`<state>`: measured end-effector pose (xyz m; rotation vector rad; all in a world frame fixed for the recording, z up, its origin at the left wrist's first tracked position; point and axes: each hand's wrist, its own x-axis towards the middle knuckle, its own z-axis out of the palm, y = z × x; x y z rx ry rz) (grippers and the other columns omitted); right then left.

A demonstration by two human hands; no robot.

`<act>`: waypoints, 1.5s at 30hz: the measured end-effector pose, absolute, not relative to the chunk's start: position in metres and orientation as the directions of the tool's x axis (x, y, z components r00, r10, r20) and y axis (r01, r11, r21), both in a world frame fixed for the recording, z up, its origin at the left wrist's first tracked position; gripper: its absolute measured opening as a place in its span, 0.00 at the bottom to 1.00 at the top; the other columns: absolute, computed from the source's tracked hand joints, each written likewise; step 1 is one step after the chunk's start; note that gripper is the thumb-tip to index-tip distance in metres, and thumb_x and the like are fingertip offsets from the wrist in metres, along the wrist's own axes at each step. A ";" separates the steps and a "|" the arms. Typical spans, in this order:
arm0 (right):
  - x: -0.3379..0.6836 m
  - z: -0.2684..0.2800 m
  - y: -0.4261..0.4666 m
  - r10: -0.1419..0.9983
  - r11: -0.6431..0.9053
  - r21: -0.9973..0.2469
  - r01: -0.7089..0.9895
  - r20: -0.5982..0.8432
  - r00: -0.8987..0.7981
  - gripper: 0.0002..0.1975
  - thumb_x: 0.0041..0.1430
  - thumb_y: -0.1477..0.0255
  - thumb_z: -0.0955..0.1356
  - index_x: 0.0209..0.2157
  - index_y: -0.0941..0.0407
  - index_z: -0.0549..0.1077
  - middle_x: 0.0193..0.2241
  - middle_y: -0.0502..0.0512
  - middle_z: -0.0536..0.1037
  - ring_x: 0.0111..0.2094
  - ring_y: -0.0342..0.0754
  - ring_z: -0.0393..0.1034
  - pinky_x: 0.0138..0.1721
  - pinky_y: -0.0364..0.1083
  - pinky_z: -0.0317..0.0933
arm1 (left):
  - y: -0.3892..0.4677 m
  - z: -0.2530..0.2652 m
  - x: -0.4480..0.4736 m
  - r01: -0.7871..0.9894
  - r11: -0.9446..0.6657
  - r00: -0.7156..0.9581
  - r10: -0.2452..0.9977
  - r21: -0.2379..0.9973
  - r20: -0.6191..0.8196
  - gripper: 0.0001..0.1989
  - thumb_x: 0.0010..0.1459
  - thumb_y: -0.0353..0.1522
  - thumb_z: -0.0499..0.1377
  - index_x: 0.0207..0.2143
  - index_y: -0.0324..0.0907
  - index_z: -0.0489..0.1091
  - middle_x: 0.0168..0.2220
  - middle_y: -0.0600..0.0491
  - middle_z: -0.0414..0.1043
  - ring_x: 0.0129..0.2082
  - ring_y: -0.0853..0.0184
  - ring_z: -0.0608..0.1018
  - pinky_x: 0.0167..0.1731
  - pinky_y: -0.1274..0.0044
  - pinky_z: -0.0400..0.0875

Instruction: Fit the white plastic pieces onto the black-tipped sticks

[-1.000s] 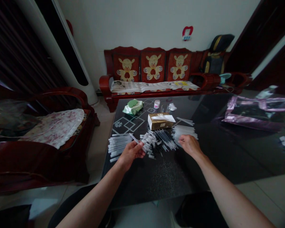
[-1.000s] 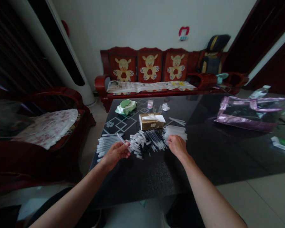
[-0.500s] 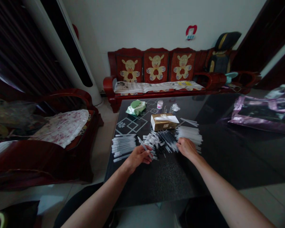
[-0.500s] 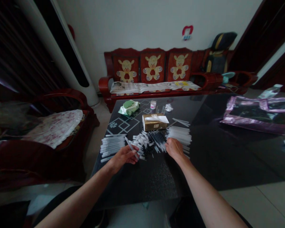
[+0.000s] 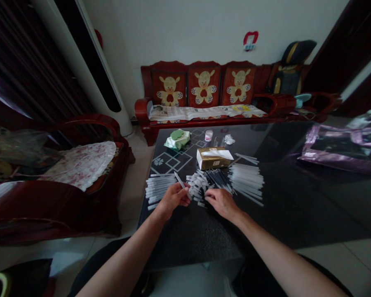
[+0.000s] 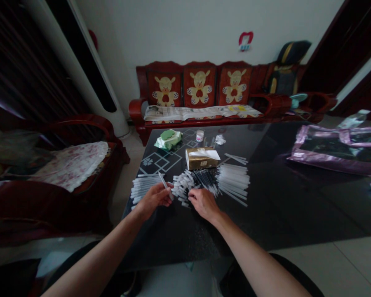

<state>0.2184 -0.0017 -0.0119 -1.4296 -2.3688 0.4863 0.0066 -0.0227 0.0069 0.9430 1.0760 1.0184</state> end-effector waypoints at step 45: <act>0.220 0.011 0.009 0.984 -0.054 -0.975 -0.214 -0.015 -0.180 0.13 0.49 0.65 0.72 0.34 0.59 0.72 0.27 0.57 0.80 0.27 0.49 0.76 0.28 0.45 0.71 | -0.044 -0.007 0.036 0.052 0.220 0.719 0.669 0.974 -0.189 0.19 0.58 0.41 0.56 0.47 0.38 0.67 0.28 0.51 0.71 0.24 0.73 0.72 0.20 0.83 0.65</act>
